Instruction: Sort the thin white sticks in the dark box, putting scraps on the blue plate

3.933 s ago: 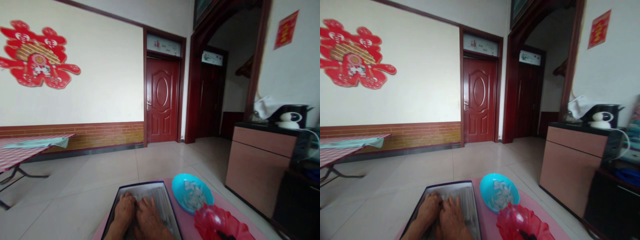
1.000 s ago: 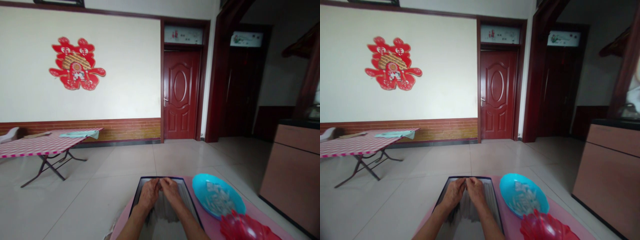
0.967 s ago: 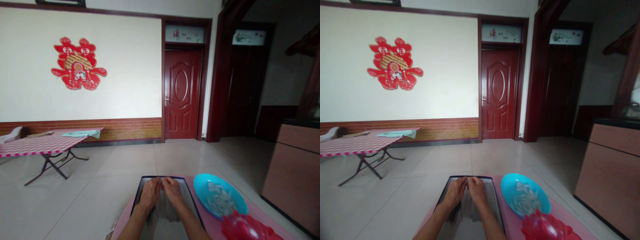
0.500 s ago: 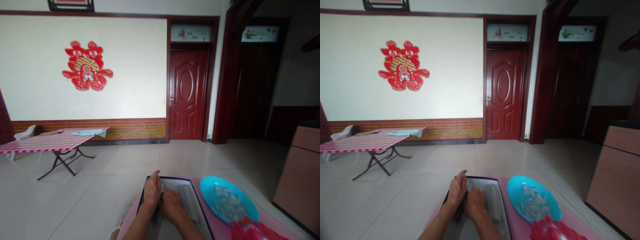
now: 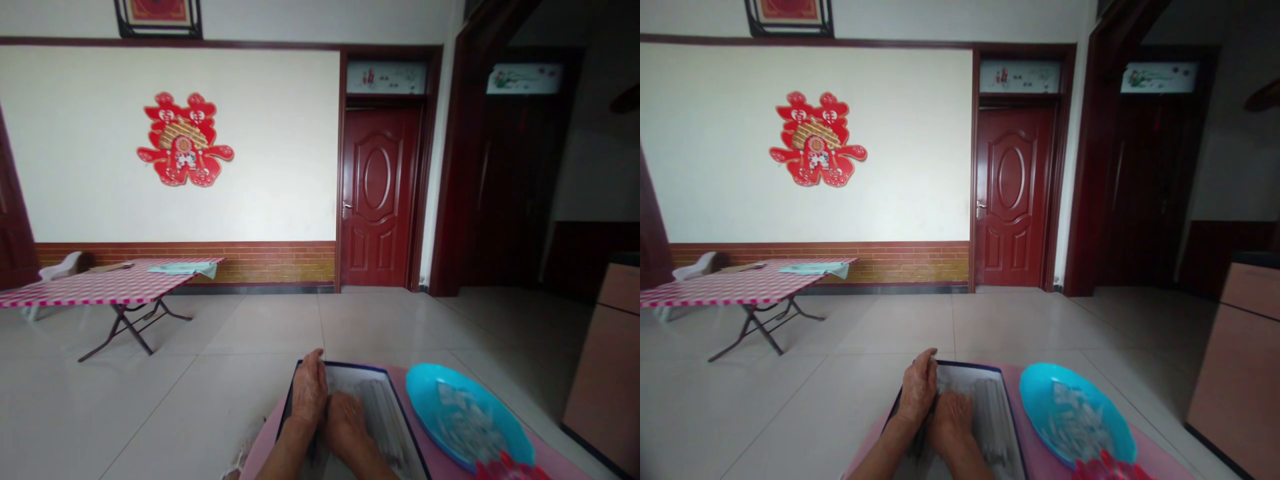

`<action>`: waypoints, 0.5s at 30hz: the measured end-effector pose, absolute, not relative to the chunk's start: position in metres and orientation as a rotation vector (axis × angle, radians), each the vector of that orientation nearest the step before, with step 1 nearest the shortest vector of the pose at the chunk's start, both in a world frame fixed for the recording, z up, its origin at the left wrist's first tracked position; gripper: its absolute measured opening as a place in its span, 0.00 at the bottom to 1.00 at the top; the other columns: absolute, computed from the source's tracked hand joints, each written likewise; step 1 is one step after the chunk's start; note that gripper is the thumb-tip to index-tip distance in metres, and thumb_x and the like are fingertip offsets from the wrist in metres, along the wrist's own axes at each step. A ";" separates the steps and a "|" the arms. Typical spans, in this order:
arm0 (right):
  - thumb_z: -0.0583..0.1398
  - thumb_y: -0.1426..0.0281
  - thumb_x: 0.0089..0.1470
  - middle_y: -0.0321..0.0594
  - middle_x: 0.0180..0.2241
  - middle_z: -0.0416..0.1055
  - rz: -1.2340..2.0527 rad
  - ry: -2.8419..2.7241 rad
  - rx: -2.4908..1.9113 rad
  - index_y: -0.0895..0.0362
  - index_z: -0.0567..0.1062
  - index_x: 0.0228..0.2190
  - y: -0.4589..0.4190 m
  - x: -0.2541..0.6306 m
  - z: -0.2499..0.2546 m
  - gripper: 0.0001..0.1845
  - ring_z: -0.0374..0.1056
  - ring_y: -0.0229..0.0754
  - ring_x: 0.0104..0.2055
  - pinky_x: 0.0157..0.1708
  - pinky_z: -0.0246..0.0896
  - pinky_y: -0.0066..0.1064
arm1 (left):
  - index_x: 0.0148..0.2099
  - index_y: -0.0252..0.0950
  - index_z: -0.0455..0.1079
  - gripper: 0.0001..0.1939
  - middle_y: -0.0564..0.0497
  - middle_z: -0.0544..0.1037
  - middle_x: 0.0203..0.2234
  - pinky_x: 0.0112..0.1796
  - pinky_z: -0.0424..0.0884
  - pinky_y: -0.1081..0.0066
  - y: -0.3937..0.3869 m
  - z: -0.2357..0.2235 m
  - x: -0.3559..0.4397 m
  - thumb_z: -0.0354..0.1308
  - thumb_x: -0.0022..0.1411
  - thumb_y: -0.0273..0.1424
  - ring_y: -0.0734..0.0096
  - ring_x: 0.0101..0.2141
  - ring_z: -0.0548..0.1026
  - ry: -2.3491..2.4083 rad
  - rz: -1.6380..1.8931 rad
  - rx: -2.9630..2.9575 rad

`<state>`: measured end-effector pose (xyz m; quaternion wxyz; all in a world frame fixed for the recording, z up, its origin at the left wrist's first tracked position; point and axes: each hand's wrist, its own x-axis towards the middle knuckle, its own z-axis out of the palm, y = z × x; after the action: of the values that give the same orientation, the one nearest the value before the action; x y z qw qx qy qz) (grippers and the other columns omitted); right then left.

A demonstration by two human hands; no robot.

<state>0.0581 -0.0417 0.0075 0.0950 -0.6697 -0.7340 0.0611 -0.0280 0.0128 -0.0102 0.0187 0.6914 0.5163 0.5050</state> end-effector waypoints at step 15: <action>0.54 0.77 0.51 0.42 0.29 0.77 0.246 -1.701 -1.707 0.56 0.74 0.30 -0.022 0.095 0.011 0.09 0.73 0.42 0.33 0.32 0.57 0.28 | 0.47 0.33 0.70 0.17 0.41 0.80 0.39 0.41 0.74 0.63 0.019 -0.016 -0.028 0.44 0.64 0.32 0.60 0.39 0.79 1.618 1.734 2.052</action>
<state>0.0947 -0.0224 0.0114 0.3519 -0.6595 -0.6574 0.0951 -0.0282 0.0193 -0.0156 0.0028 0.6542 0.5160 0.5530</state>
